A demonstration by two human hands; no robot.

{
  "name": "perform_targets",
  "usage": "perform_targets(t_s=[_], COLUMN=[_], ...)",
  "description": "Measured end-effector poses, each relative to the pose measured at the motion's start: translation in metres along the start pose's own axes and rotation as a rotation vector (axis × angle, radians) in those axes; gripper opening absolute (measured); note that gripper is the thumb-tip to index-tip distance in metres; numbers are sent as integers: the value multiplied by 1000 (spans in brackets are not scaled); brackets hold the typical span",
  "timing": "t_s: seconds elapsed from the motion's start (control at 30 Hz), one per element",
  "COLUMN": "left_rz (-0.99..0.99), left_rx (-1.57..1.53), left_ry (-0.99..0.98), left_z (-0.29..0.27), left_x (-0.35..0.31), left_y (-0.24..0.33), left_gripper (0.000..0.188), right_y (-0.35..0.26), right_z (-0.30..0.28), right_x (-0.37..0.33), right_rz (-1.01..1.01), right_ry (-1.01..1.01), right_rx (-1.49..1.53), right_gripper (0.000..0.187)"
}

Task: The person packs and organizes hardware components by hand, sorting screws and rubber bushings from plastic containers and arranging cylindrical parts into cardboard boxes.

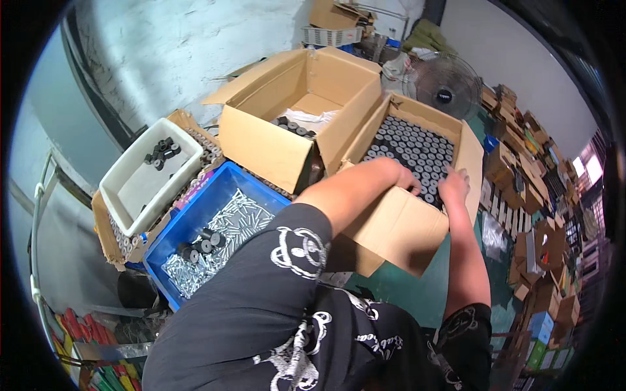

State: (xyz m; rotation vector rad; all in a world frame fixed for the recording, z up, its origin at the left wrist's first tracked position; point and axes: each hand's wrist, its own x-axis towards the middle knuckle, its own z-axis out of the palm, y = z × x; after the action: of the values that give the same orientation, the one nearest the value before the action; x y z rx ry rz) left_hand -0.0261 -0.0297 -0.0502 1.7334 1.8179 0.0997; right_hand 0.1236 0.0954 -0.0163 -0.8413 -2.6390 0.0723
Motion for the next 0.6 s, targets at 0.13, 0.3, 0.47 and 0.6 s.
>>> perform_targets(t_s=[0.13, 0.3, 0.47, 0.6], left_rz=[-33, 85, 120, -265], left_rx=[-88, 138, -70, 12], left_ry=[-94, 95, 871, 1157], left_z=[5, -2, -34, -47], left_x=[15, 1, -68, -154], left_y=[7, 24, 58, 79], left_gripper=[53, 39, 37, 39], right_y=[8, 13, -21, -142], right_z=[2, -3, -35, -91], right_x=[5, 4, 15, 6], right_rz=[26, 39, -257, 78], right_ry=[-31, -36, 226, -742], right_rx=[-7, -10, 364, 1671], right_gripper=[42, 38, 34, 37])
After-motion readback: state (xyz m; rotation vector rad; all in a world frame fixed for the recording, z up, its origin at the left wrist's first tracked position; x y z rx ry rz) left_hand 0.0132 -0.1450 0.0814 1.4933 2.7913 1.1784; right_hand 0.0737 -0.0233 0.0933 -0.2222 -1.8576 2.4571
